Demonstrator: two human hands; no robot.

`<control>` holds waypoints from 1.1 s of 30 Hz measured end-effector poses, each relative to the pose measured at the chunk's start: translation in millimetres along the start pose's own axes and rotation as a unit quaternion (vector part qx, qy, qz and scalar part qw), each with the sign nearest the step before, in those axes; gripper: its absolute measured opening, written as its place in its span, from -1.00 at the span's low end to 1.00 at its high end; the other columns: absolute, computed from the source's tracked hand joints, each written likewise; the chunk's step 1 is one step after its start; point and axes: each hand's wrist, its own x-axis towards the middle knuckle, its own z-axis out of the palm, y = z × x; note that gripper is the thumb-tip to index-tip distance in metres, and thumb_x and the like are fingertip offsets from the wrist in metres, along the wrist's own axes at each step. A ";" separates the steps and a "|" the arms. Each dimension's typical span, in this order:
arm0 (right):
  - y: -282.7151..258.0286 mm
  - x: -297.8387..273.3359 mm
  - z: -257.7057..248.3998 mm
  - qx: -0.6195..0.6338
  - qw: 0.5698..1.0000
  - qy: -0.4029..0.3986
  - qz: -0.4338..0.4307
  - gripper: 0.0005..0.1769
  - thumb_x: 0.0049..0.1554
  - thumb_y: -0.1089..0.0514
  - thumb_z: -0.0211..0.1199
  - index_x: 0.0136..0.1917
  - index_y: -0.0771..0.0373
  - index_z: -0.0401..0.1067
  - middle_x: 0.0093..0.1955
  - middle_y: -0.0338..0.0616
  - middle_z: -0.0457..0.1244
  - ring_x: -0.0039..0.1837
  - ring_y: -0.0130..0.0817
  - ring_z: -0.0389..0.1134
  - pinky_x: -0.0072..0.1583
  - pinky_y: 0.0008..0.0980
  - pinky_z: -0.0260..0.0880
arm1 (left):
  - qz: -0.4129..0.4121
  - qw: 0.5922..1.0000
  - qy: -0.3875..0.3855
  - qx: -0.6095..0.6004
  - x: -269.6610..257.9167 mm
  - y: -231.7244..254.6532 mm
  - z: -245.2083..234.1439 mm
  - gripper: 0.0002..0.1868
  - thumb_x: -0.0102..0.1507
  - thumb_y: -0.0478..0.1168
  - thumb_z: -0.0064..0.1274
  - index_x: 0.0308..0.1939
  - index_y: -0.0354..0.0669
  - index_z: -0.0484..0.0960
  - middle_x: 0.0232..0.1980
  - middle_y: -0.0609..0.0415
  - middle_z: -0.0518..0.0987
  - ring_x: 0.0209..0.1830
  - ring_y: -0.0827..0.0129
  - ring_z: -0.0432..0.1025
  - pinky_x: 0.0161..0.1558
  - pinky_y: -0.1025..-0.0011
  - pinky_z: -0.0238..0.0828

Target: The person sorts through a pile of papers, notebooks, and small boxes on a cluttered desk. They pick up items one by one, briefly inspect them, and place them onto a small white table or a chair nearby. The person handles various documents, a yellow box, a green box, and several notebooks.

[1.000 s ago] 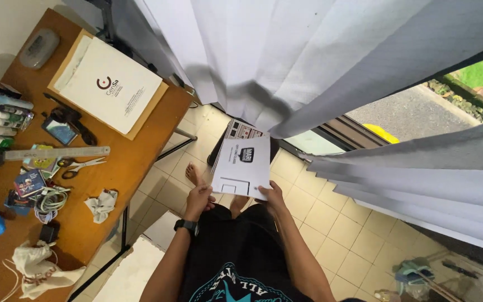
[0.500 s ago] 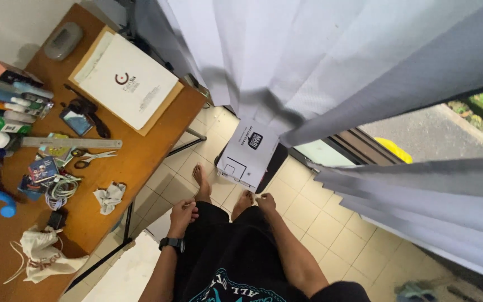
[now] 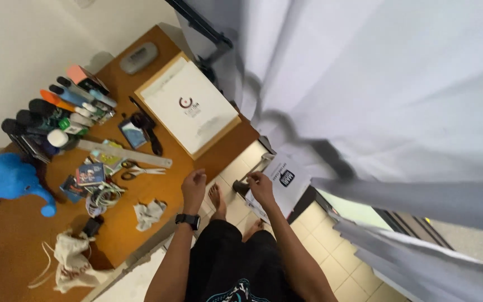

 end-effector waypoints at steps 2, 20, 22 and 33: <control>-53.6 13.9 18.9 -0.004 1.000 -0.005 -0.006 -0.69 0.23 0.15 0.18 0.19 0.30 0.54 0.00 0.05 0.43 -0.05 -0.19 0.50 0.04 -0.21 0.47 | 0.001 1.000 0.009 -0.005 32.9 0.4 -6.6 -0.61 0.38 -0.22 -0.03 0.24 -0.30 0.60 0.12 -0.30 0.55 0.20 -0.06 0.46 0.18 0.06 0.43; -175.1 116.3 123.9 0.005 0.977 0.124 0.174 -0.37 0.14 -0.23 0.38 0.19 0.35 0.46 0.03 0.08 0.36 -0.05 -0.20 0.45 -0.07 -0.25 0.46 | -0.048 0.981 -0.147 0.117 102.8 95.9 -66.3 -0.35 0.41 -0.12 -0.17 0.57 -0.24 0.17 0.65 -0.31 -0.06 0.45 -0.08 0.24 0.25 0.12 0.44; -179.5 115.0 126.1 -0.025 0.975 0.120 0.186 -0.36 0.12 -0.28 0.39 0.14 0.32 0.49 0.02 0.07 0.38 -0.02 -0.17 0.47 -0.07 -0.24 0.47 | -0.054 0.982 -0.148 0.104 102.6 96.8 -68.9 -0.36 0.42 -0.12 -0.18 0.56 -0.26 0.18 0.66 -0.32 -0.09 0.47 -0.12 0.21 0.27 0.11 0.42; -137.9 118.2 132.0 -0.012 0.973 0.158 0.168 -0.45 0.15 -0.26 0.39 0.06 0.28 0.49 0.01 0.07 0.38 0.11 -0.07 0.44 0.07 -0.17 0.42 | -0.022 0.995 -0.090 -0.038 104.4 55.7 -45.9 -0.36 0.43 -0.09 -0.10 0.55 -0.27 0.18 0.60 -0.46 -0.01 0.54 -0.21 0.07 0.39 -0.12 0.20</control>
